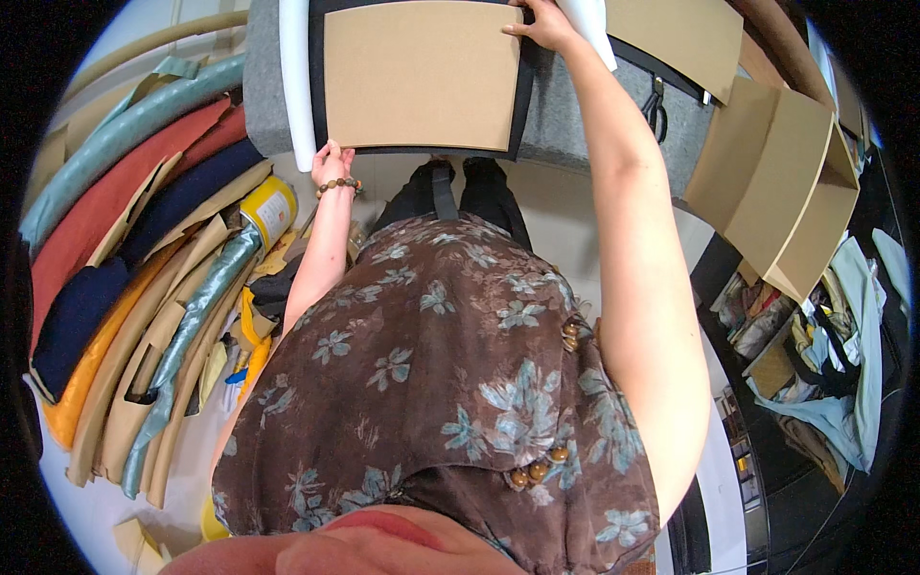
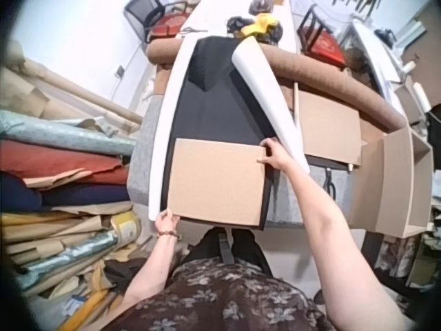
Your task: The person uses shears to cut a roll of black fabric to size, repeatedly placing a rectangular cardboard template on the fabric to guide the cuts. The person trims the edges and sets the cut pieces aside on the work surface.
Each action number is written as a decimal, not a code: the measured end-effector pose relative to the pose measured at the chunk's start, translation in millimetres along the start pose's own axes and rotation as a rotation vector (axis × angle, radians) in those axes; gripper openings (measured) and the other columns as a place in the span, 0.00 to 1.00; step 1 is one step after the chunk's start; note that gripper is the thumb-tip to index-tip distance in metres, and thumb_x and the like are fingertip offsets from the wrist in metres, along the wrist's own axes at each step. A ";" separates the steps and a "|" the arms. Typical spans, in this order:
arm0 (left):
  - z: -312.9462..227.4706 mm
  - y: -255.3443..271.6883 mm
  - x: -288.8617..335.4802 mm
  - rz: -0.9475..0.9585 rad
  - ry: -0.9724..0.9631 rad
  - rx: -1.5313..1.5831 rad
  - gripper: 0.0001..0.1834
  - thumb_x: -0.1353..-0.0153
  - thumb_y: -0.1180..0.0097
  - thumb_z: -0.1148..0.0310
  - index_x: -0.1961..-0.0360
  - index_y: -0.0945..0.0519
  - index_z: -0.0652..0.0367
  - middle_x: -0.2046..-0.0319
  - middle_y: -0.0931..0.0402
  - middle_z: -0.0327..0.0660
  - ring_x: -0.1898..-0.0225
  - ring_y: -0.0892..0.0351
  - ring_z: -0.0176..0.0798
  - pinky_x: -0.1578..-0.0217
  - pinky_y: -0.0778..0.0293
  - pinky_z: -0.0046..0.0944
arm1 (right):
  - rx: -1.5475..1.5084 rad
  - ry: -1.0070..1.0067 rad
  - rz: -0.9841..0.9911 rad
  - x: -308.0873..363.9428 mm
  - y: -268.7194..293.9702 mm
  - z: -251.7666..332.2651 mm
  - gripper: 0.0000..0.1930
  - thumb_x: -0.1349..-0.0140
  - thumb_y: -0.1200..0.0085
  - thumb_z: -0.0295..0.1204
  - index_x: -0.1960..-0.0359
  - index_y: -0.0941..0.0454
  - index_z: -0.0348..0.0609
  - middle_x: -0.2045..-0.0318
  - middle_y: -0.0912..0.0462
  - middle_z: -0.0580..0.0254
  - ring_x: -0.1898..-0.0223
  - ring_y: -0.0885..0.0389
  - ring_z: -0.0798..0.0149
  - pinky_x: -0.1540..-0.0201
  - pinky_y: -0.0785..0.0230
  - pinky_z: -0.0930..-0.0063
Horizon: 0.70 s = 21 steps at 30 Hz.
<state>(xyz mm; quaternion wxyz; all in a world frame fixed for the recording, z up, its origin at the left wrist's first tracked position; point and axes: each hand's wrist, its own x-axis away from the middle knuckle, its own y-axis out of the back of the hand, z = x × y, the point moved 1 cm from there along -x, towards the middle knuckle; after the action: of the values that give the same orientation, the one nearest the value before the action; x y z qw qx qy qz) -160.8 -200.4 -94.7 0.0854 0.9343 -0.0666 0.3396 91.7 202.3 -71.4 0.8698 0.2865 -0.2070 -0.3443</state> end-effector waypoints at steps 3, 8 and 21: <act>4.8 2.9 0.2 -0.131 0.053 -0.120 0.17 0.38 0.39 0.67 0.55 0.31 0.66 0.62 0.22 0.51 0.69 0.19 0.43 0.64 0.17 0.41 | -0.016 0.006 0.000 -0.8 -1.2 2.1 0.27 0.60 0.27 0.31 0.56 0.25 0.44 0.58 0.28 0.54 0.56 0.26 0.54 0.52 0.29 0.64; 11.1 -7.1 18.8 0.063 0.478 0.029 0.32 0.42 0.34 0.62 0.45 0.35 0.71 0.50 0.30 0.58 0.52 0.23 0.54 0.57 0.18 0.48 | -0.018 -0.003 -0.014 2.5 0.7 5.2 0.27 0.60 0.26 0.30 0.56 0.25 0.44 0.59 0.28 0.54 0.56 0.26 0.54 0.52 0.29 0.64; -26.3 -37.7 13.7 0.198 0.613 -0.394 0.23 0.30 0.53 0.66 0.49 0.33 0.81 0.55 0.25 0.67 0.57 0.18 0.58 0.60 0.14 0.49 | -0.031 -0.015 0.026 0.7 -1.5 7.3 0.26 0.58 0.26 0.31 0.56 0.25 0.44 0.59 0.28 0.54 0.56 0.26 0.55 0.52 0.29 0.65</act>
<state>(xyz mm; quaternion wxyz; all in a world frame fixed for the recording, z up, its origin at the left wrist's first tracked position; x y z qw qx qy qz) -159.9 -159.1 -70.2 0.2463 0.7438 -0.1920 0.5910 87.4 198.3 -66.7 0.8769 0.2677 -0.2119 -0.3383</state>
